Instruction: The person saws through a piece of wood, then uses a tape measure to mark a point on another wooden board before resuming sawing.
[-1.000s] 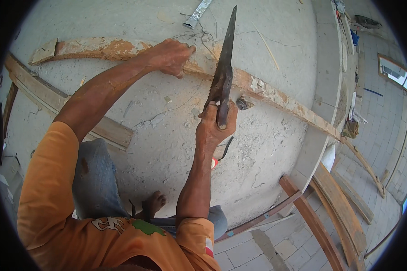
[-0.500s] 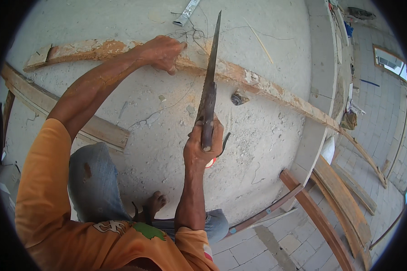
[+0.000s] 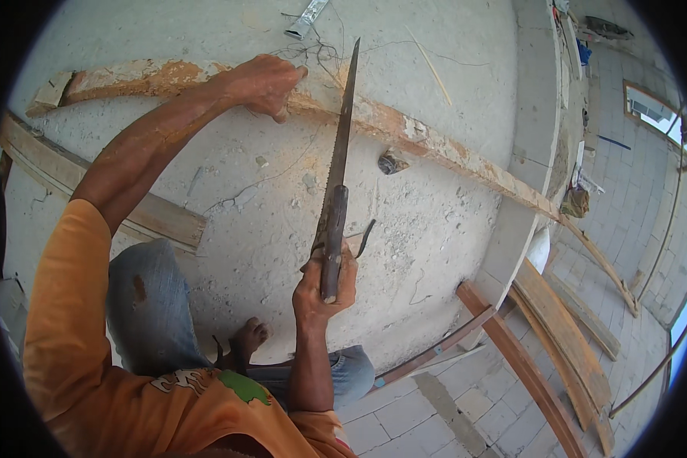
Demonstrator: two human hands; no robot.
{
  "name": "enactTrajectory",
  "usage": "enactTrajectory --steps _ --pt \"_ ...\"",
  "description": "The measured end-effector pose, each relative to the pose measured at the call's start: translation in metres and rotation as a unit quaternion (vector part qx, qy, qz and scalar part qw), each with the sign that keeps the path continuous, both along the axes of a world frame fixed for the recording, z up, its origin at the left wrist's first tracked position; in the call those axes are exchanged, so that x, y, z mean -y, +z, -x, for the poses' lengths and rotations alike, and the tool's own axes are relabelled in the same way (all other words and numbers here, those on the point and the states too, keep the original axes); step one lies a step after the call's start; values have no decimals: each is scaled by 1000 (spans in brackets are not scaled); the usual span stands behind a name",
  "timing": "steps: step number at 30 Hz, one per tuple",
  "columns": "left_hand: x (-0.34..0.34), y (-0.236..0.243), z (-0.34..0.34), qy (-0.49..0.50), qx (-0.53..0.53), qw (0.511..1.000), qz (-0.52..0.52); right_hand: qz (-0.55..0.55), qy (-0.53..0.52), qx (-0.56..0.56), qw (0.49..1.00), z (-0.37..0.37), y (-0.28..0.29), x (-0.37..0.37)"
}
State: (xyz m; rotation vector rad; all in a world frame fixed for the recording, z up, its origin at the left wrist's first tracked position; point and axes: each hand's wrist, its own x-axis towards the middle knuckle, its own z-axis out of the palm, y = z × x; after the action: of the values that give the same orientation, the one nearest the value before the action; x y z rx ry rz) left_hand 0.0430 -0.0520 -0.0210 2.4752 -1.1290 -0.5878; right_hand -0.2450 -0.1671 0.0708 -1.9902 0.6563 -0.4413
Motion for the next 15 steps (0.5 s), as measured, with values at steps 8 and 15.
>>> enactTrajectory --steps 8,15 --pt "11 -1 -3 17 -22 1000 10 24 -6 31 999 -79 -18 18" --pt "13 4 3 -6 -3 1000 12 22 10 -8 1000 -92 -17 36"
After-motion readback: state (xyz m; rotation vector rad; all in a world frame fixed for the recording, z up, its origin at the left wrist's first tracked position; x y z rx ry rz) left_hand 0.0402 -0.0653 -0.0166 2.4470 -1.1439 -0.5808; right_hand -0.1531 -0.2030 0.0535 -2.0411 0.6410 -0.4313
